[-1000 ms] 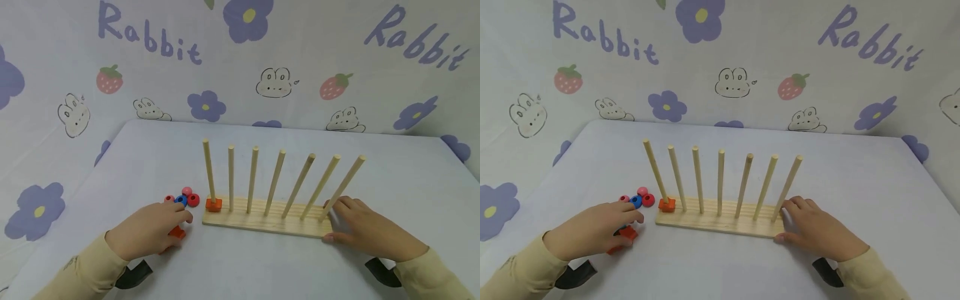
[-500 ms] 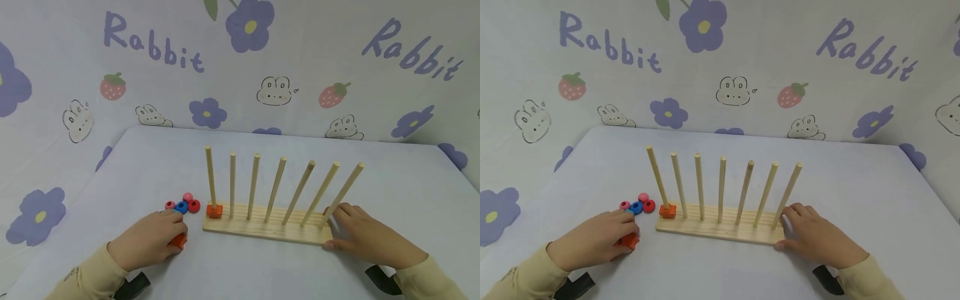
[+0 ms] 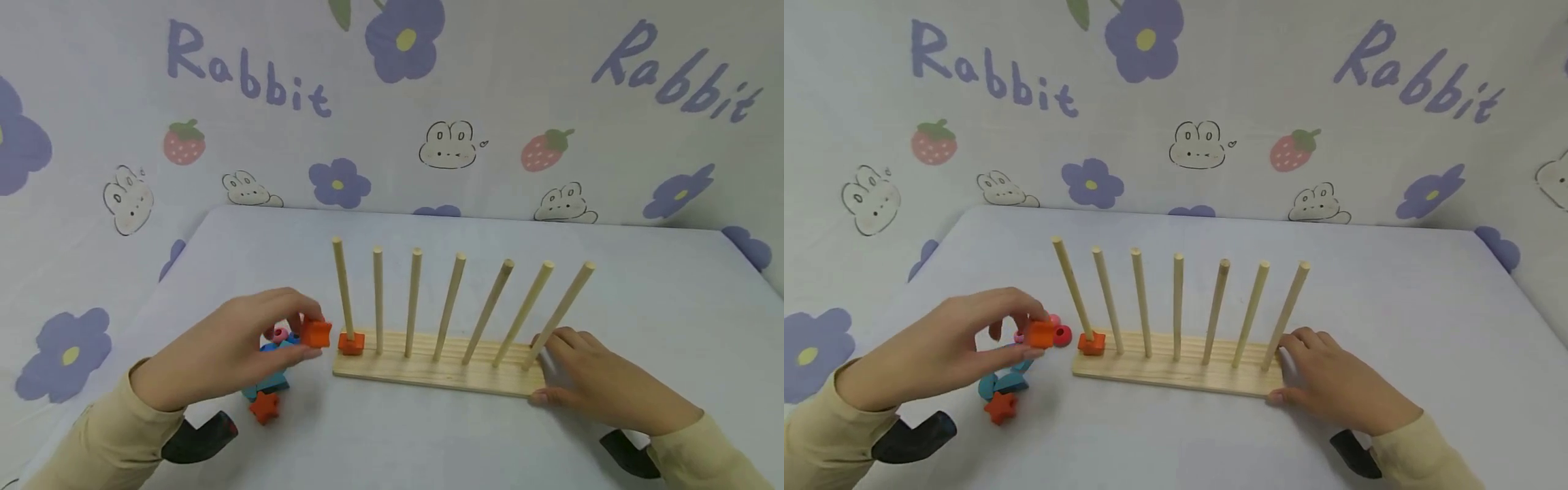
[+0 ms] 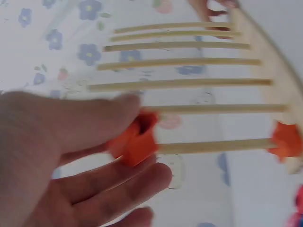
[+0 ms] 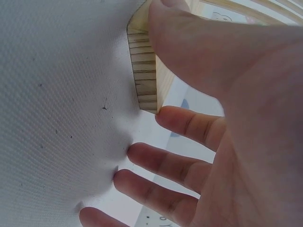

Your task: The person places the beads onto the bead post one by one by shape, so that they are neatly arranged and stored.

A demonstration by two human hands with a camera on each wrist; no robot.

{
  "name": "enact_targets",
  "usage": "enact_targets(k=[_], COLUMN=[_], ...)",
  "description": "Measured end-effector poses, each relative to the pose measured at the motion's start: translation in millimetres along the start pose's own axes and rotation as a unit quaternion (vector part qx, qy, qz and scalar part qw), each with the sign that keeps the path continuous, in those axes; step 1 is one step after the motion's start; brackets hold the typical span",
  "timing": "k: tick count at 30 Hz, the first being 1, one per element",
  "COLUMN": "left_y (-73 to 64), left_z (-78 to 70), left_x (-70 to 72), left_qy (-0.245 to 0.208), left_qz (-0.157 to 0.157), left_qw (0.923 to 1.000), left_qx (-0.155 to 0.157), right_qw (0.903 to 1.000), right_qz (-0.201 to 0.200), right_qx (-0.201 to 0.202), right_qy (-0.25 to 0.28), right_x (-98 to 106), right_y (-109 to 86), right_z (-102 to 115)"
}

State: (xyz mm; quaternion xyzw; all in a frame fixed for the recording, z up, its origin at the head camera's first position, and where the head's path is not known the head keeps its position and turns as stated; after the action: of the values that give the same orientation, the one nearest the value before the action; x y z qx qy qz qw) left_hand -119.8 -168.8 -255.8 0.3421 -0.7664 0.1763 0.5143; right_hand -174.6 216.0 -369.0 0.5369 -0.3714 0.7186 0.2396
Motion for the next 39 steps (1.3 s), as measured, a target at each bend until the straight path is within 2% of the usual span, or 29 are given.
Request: enact_targets(k=[2, 4, 7, 10, 12, 15, 24, 32, 39], left_y=[6.5, 12.4, 19.3, 24.2, 26.7, 29.9, 37.6, 44.0, 50.4], left_z=[-3.2, -4.5, -3.6, -4.4, -6.1, -9.8, -16.9, -11.5, -11.3], left_x=[12.3, 22.1, 30.8, 35.3, 38.2, 42.9, 46.3, 41.7, 41.5], left_qy=[-0.007, -0.012, -0.036, -0.084, -0.109, -0.113, -0.078, -0.088, -0.058], left_qz=[-0.035, -0.063, -0.093, -0.114, -0.127, -0.144, -0.146, -0.141, -0.147], left_qw=[0.9993, 0.9979, 0.9949, 0.9898, 0.9859, 0.9830, 0.9861, 0.9858, 0.9875], left_qx=[-0.012, -0.011, 0.010, 0.016, 0.002, -0.017, -0.005, 0.024, 0.000], right_qw=[1.0000, 1.0000, 0.9999, 0.9999, 0.9999, 0.9999, 0.9999, 0.9998, 0.9998], right_qz=[-0.002, -0.005, -0.008, -0.009, -0.008, -0.006, -0.007, -0.010, -0.012], right_qx=[0.001, 0.005, 0.007, 0.009, 0.010, 0.008, 0.009, 0.014, 0.013], right_qy=[0.000, -0.001, -0.002, -0.001, 0.002, 0.003, 0.002, 0.009, 0.006], right_x=[0, 0, 1, 1, 0, 0, 1, 2, 0], right_y=[-1.3, -1.9, -2.4, -1.9, -1.6, -1.0, -0.9, -1.3, -0.9], right_z=[-1, -1, -1, -1, -1, -1, -1, -1, -2])
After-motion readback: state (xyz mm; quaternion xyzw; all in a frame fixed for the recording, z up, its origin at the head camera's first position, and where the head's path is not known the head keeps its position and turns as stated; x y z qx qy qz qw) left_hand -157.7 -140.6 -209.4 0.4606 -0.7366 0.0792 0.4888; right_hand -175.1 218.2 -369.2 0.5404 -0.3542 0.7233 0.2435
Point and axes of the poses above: each hand's wrist, its own y-axis towards the middle knuckle, its own x-axis out of the back of the hand, z = x × y, the point moved 5 cm from there along y, towards the middle knuckle, and after that the axes turned 15 degrees about z, right-handed, at the moved point
